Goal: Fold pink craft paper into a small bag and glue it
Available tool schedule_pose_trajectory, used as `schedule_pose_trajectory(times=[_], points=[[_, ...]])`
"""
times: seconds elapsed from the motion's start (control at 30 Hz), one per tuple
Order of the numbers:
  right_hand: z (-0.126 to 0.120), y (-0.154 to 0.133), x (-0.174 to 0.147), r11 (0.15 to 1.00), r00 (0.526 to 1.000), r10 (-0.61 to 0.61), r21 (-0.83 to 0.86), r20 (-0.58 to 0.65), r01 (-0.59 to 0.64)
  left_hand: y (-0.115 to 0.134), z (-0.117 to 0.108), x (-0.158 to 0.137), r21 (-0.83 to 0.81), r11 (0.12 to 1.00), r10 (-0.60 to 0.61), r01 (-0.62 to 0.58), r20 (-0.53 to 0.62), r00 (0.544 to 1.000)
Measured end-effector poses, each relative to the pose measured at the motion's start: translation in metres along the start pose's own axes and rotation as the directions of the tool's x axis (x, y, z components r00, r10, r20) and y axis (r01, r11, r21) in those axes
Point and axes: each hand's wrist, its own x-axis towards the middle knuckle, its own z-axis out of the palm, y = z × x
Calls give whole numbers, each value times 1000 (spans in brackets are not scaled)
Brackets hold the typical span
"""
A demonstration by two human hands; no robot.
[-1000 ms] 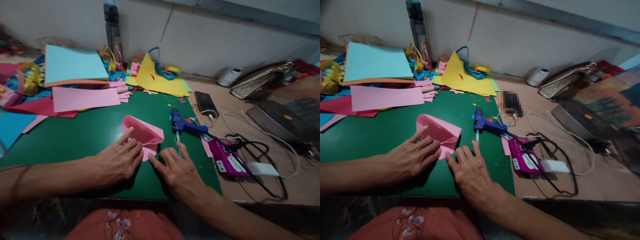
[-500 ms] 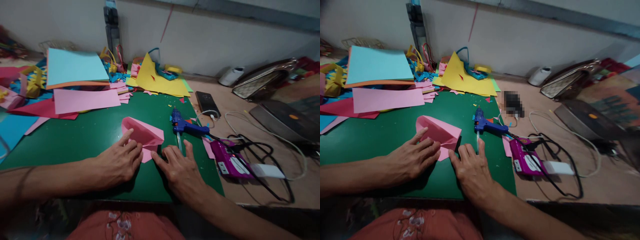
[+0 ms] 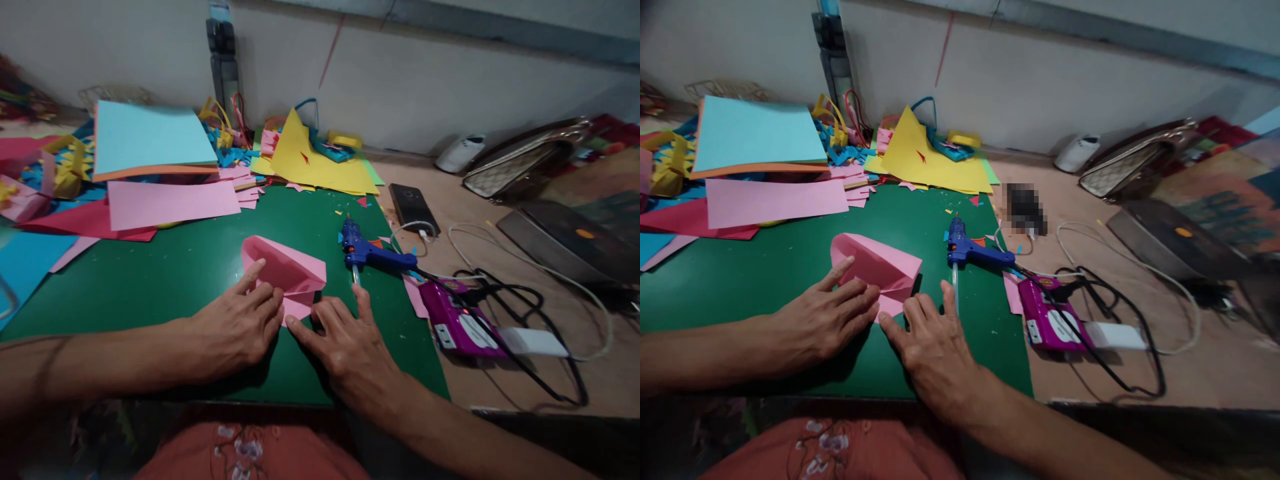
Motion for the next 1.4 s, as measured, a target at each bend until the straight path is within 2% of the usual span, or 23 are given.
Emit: schedule_pose_trajectory(times=[0.17,0.3,0.43,0.57,0.73,0.83,0.97,1.17,1.27,1.3,1.4], points=[[-1,7,-7,992,995,92,-81,-39,-95,0,2,-2,11,1000,-1,1,0,1000],[-2,9,-8,987,994,106,-119,-36,-110,0,0,0,14,1000,-7,7,6,1000],[0,1,-3,994,998,47,-100,-31,-50,1,0,1,20,1000,-18,17,24,1000],[-2,-9,-3,999,999,-39,8,-7,39,0,0,0,11,1000,-16,15,28,999],[-8,-5,-5,994,993,-102,43,-59,104,-2,-5,0,-21,999,-28,29,57,998],[-8,1,1,991,987,-116,-78,-109,107,-4,-6,2,-80,996,-45,49,53,998],[-6,7,12,957,974,-203,-231,-101,175,-8,-8,4,-230,972,-61,51,-40,997],[-1,24,25,919,958,-277,-310,-72,242,-34,-30,3,-435,899,-101,44,-108,989],[-1,34,32,908,958,-286,-330,-39,258,-55,-41,-1,-364,927,-113,93,-32,993],[-1,36,34,904,960,-280,-340,-16,258,-61,-43,-2,-325,942,-80,85,30,996],[-2,39,40,897,965,-259,-360,41,256,-71,-46,-5,-253,965,-39,64,103,994]])
